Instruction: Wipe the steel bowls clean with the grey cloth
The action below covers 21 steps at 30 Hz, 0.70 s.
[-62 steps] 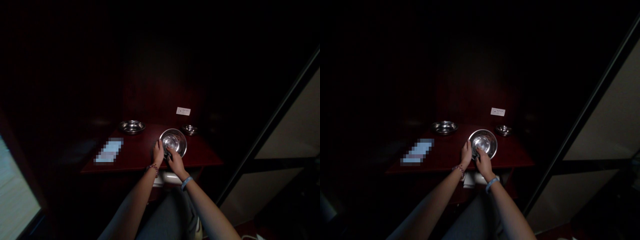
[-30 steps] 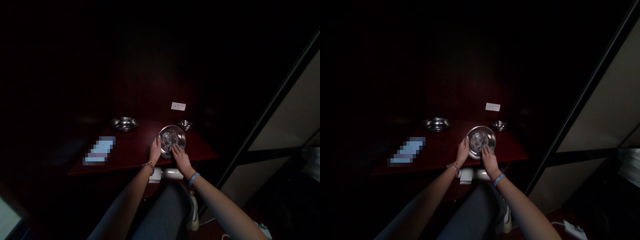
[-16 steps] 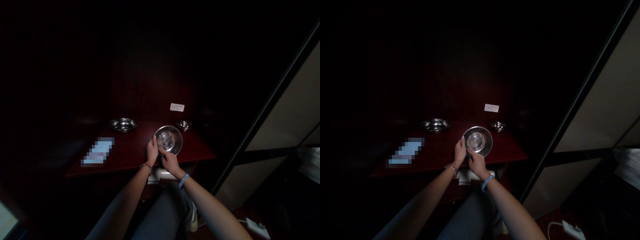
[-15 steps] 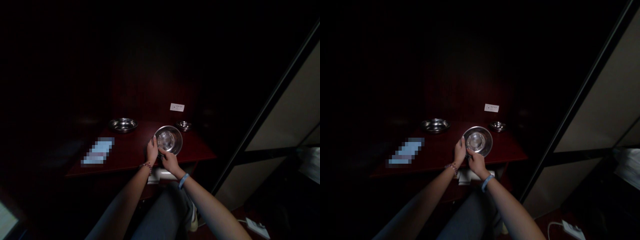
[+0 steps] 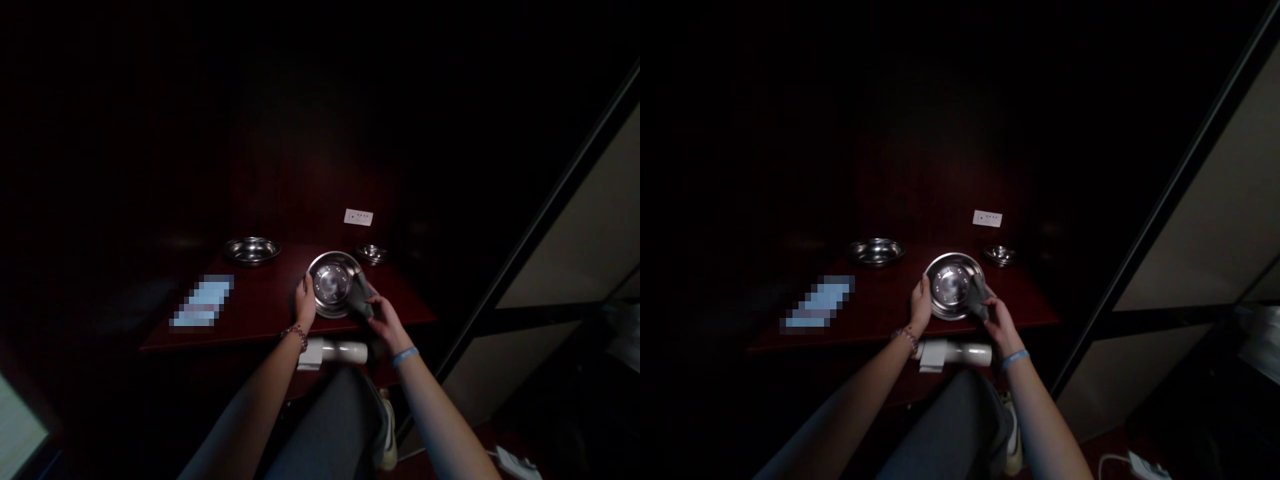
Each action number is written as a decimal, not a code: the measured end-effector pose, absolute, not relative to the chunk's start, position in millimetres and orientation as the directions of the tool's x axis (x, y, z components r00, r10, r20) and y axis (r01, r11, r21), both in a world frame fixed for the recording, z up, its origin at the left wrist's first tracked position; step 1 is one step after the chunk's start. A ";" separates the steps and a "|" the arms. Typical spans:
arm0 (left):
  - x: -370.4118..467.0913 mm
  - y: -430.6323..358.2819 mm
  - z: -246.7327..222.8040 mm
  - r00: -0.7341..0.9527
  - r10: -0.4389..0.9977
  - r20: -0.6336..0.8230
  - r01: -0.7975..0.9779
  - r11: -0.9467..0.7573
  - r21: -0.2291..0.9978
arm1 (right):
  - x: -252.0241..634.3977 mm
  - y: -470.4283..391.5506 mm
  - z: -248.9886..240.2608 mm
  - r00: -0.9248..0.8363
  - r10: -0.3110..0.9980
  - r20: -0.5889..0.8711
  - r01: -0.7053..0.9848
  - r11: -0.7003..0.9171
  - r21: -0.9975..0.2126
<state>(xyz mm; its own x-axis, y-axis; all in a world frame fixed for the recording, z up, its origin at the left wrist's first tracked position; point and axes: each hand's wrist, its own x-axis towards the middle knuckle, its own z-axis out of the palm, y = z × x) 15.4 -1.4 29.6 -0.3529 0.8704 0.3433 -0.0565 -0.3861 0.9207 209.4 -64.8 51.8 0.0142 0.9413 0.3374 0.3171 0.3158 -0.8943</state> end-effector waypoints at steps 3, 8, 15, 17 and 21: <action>14.6 -2.9 31.0 -0.367 0.863 0.348 -0.068 -0.398 0.915 | 237.4 -58.5 53.6 0.282 0.815 0.506 0.273 0.437 -0.857; 14.3 -4.5 32.6 -0.410 0.831 0.376 -0.100 -0.451 0.887 | 251.4 -50.6 29.8 0.264 0.821 0.506 0.614 0.261 -0.744; 14.5 -7.5 34.6 -0.388 0.831 0.397 -0.098 -0.466 0.879 | 211.3 -44.2 17.3 0.172 0.890 0.422 0.673 0.207 -0.711; 14.7 -9.0 35.3 -0.380 0.835 0.399 -0.094 -0.464 0.881 | 200.2 -38.8 24.3 0.260 0.898 0.354 0.621 0.125 -0.773; 13.9 -10.0 35.7 -0.362 0.844 0.397 -0.115 -0.463 0.879 | 186.3 -29.1 27.1 0.332 0.859 0.389 0.610 0.118 -0.784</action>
